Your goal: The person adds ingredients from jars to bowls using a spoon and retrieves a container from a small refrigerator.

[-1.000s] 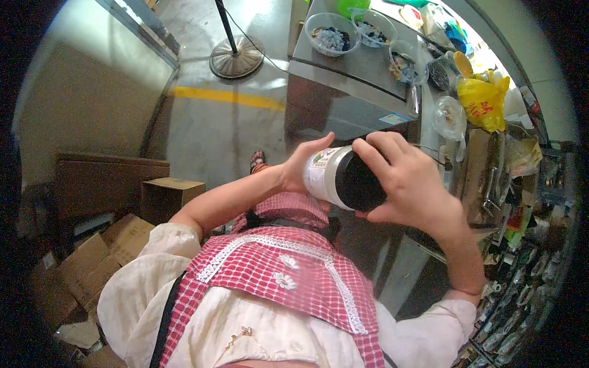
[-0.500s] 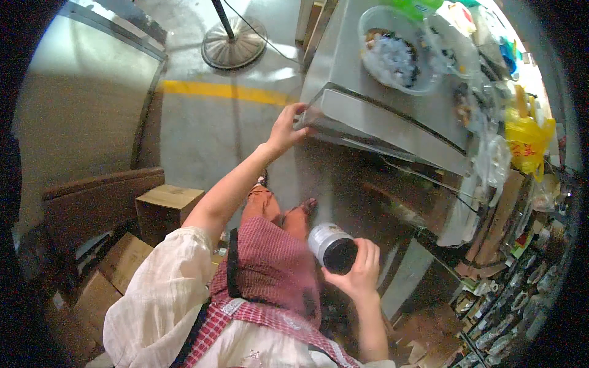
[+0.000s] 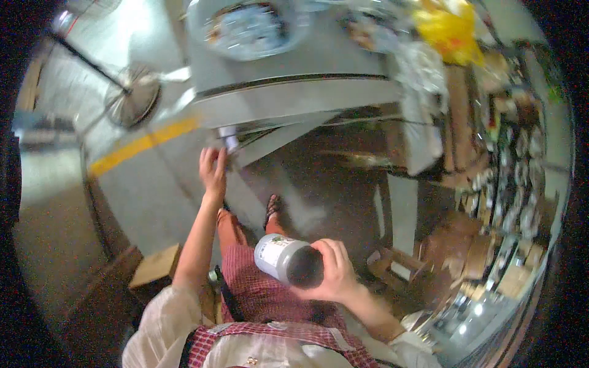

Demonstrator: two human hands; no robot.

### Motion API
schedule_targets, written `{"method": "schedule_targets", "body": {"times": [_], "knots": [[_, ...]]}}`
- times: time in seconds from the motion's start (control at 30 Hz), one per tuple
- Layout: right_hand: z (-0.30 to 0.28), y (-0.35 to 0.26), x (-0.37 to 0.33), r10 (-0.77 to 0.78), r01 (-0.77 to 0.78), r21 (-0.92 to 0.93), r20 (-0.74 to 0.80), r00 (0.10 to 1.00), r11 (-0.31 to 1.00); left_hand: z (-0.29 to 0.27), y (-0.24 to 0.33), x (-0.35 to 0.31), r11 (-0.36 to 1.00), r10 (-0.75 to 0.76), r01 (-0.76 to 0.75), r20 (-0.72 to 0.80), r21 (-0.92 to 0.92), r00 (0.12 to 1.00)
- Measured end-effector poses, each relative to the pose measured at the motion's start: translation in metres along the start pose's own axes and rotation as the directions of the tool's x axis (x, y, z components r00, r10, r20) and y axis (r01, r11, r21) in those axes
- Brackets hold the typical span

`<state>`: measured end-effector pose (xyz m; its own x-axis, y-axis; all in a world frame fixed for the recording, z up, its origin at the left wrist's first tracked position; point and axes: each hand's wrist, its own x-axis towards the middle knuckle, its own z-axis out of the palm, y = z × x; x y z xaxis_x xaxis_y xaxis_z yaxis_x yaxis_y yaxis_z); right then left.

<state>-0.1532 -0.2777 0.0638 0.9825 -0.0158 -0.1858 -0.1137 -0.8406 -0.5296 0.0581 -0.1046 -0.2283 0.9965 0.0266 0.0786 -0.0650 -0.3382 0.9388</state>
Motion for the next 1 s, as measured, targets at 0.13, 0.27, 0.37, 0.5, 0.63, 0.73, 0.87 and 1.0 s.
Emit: {"method": "schedule_targets", "body": {"times": [0.13,0.27,0.37,0.5,0.63,0.73,0.87,1.0], "knots": [[-0.052,0.023,-0.023,0.081,-0.093,-0.097,-0.118,0.99,0.991,0.001,0.0,-0.071,0.982,-0.168,0.174,0.074,-0.071,0.983],[-0.112,0.075,-0.051,0.196,-0.246,-0.132,-0.31,0.93,0.96,0.016,0.02,-0.115,0.991,-0.136,0.134,0.23,0.022,0.964],[-0.155,0.119,-0.054,0.15,-0.249,-0.203,-0.406,0.902,0.947,0.027,0.028,-0.144,0.992,-0.106,0.079,0.318,0.095,0.942],[-0.209,0.142,-0.032,-0.009,-0.161,-0.312,-0.481,0.877,0.936,0.039,0.033,-0.179,0.983,-0.089,0.023,0.359,0.184,0.929],[-0.263,0.177,-0.008,-0.096,-0.091,-0.31,-0.536,0.838,0.946,0.062,0.035,-0.208,0.98,-0.172,0.111,0.428,0.165,0.887],[-0.307,0.181,0.028,-0.153,-0.026,-0.298,-0.56,0.814,0.954,0.072,0.049,-0.217,0.968,-0.175,0.07,0.451,0.24,0.875],[-0.348,0.181,0.084,-0.147,0.035,-0.182,-0.652,0.743,0.983,0.079,0.109,-0.2,0.886,-0.354,0.068,0.577,0.458,0.736],[-0.387,0.167,0.172,-0.152,0.158,-0.056,-0.697,0.701,0.986,0.079,0.075,-0.208,0.893,-0.315,0.062,0.52,0.447,0.794]]}}
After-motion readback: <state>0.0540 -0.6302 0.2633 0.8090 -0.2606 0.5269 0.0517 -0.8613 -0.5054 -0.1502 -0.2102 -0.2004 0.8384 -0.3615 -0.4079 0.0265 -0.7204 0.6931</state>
